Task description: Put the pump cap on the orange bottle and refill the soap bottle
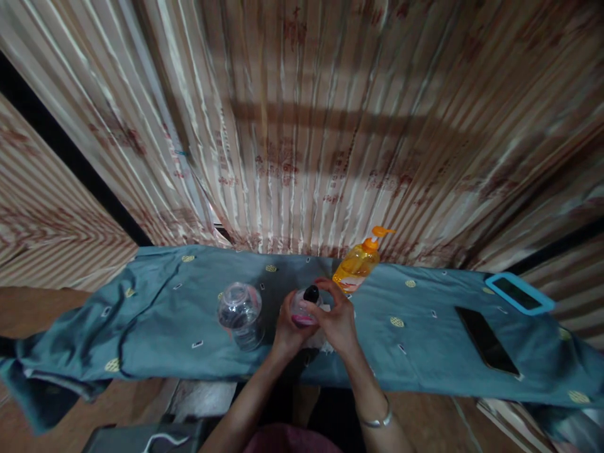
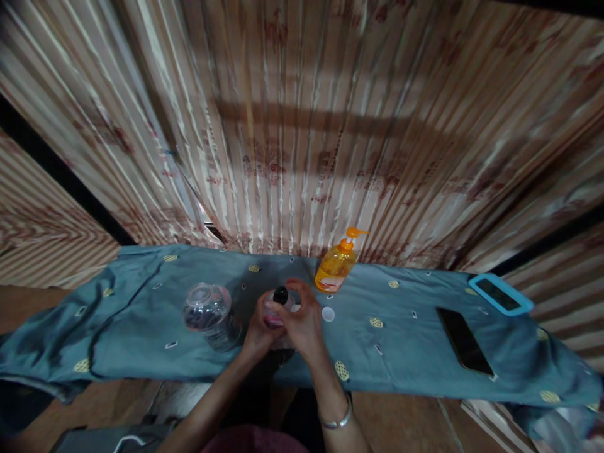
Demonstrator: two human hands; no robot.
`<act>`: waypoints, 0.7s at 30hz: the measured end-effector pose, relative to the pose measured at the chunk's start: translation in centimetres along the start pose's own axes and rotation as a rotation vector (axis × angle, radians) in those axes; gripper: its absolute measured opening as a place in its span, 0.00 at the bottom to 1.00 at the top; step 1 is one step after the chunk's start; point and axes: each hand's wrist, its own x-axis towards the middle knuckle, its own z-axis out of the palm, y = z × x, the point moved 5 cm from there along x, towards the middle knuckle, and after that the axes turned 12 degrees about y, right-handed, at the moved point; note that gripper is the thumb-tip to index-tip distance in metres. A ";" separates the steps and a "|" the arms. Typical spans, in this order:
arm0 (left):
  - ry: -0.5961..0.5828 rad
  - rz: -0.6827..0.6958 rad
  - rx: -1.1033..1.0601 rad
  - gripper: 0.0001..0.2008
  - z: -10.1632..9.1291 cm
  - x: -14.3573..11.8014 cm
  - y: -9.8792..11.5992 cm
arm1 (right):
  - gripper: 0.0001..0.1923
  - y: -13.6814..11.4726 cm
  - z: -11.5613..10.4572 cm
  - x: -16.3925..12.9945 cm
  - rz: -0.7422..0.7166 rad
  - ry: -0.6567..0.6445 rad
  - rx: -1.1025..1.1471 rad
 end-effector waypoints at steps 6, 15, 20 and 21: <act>-0.013 -0.035 0.001 0.38 -0.4 0.1 0.0 | 0.18 -1.0 1.5 -0.2 -0.071 -0.062 0.042; 0.032 -0.038 -0.010 0.38 -0.3 0.1 0.0 | 0.24 -1.6 0.6 0.4 -0.185 -0.289 0.051; 0.015 -0.022 -0.036 0.37 -0.4 0.0 0.5 | 0.32 -1.4 0.3 0.3 -0.136 -0.233 -0.002; 0.012 -0.023 -0.036 0.37 -0.5 0.0 0.5 | 0.32 -1.2 0.3 0.4 -0.115 -0.199 -0.022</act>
